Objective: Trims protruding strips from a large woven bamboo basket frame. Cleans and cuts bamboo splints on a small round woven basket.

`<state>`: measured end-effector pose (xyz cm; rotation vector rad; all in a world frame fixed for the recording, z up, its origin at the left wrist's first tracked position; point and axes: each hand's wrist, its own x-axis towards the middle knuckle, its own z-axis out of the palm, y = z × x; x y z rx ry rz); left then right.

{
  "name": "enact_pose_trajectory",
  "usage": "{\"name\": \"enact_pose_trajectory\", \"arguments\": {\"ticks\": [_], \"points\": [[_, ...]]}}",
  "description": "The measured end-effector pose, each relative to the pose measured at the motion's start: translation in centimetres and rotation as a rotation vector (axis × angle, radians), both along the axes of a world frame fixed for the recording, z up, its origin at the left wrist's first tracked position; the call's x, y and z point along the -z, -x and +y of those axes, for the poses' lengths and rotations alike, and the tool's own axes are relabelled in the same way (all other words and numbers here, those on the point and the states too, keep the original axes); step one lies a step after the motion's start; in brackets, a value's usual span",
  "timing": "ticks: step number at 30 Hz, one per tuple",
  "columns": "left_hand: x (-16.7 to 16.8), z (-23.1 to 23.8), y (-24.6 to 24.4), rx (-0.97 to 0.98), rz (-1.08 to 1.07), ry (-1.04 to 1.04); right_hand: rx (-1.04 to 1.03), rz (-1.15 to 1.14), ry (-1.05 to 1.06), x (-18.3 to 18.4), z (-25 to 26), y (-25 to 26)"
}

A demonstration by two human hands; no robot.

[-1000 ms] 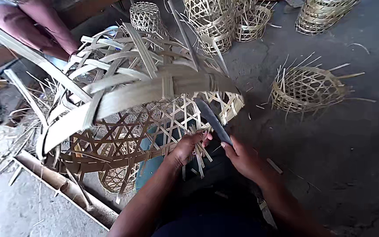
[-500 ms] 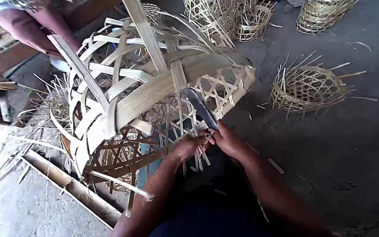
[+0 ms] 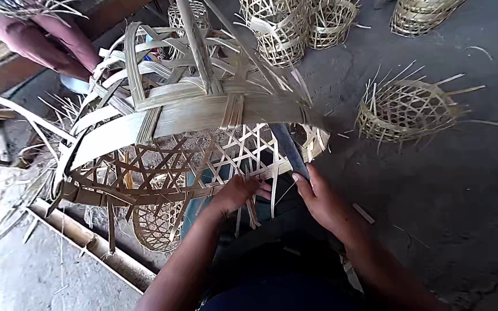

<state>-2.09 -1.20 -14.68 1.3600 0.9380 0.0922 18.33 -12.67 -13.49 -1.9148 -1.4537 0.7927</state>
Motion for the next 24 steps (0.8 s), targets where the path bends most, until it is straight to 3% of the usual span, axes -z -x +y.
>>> {"name": "enact_pose_trajectory", "arguments": {"ticks": [4, 8, 13, 17, 22, 24], "points": [[2.2, -1.0, -1.2, -0.105, -0.322, 0.283, -0.054, 0.002, -0.027, 0.7, -0.4, -0.2], [3.3, -0.4, -1.4, -0.141, -0.483, 0.392, -0.153, -0.009, 0.201, 0.6, -0.8, 0.1], [4.3, -0.1, -1.6, -0.128, -0.454, 0.337, -0.125, -0.024, 0.219, 2.1, 0.6, 1.5], [4.2, -0.2, -1.2, 0.089, -0.338, 0.246, -0.210, -0.011, 0.319, 2.3, 3.5, 2.1], [2.5, -1.2, 0.1, 0.105, -0.511, 0.110, -0.100, 0.143, 0.127, 2.3, 2.9, 0.9], [0.9, -1.0, 0.8, 0.014, -0.431, -0.050, -0.014, 0.131, 0.083, 1.4, 2.5, -0.1]]}}
